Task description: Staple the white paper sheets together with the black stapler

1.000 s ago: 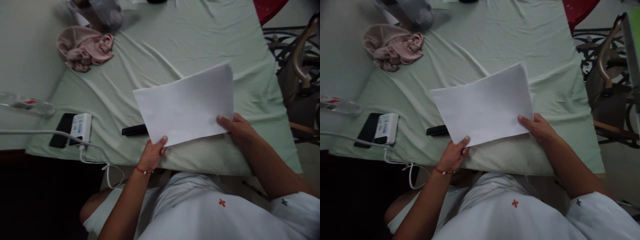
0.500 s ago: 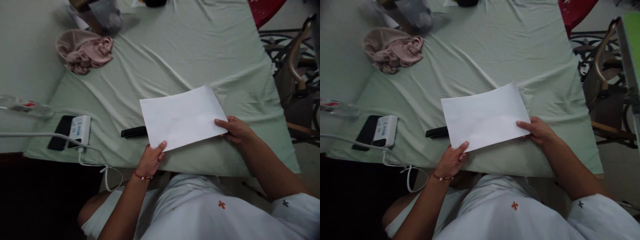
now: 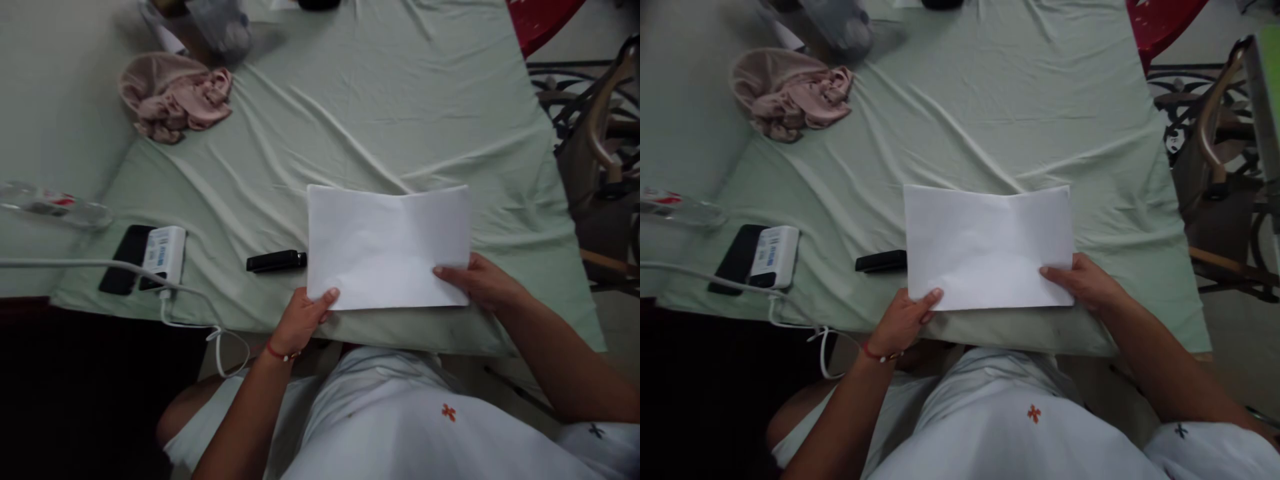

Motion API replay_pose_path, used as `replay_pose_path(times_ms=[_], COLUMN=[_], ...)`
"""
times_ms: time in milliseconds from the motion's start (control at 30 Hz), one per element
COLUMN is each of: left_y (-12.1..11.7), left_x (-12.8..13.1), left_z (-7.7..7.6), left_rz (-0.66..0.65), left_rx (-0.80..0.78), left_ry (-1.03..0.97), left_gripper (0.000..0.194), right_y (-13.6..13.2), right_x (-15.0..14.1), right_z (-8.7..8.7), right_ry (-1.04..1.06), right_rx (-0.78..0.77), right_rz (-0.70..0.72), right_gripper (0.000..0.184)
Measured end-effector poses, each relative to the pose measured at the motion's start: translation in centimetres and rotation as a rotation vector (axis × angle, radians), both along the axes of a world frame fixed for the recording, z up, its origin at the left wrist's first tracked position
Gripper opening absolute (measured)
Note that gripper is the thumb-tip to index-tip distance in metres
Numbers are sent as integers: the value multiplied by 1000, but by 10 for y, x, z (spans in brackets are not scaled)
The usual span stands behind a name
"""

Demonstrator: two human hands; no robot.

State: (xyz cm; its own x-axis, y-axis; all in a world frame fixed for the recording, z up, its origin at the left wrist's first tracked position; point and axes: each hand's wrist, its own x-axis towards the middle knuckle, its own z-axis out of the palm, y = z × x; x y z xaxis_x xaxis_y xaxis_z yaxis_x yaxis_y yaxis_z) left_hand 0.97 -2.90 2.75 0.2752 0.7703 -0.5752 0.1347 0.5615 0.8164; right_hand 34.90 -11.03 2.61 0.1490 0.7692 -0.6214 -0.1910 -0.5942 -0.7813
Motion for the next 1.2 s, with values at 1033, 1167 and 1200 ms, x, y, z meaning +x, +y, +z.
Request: replay_pose_path(times_ms=[1033, 1167, 1200], left_y=[-4, -1, 2], left_x=[-38, -54, -56], left_z=[-25, -26, -25], left_rz=[411, 366, 332], left_rx=[580, 911, 1000], left_ry=[387, 697, 753], left_gripper=[25, 23, 24], right_y=[59, 57, 57], right_x=[-18, -18, -18], right_z=[13, 2, 1], right_ry=[-239, -266, -273], right_rx=[43, 8, 1], right_rz=[-164, -131, -119], right_gripper=[44, 35, 36])
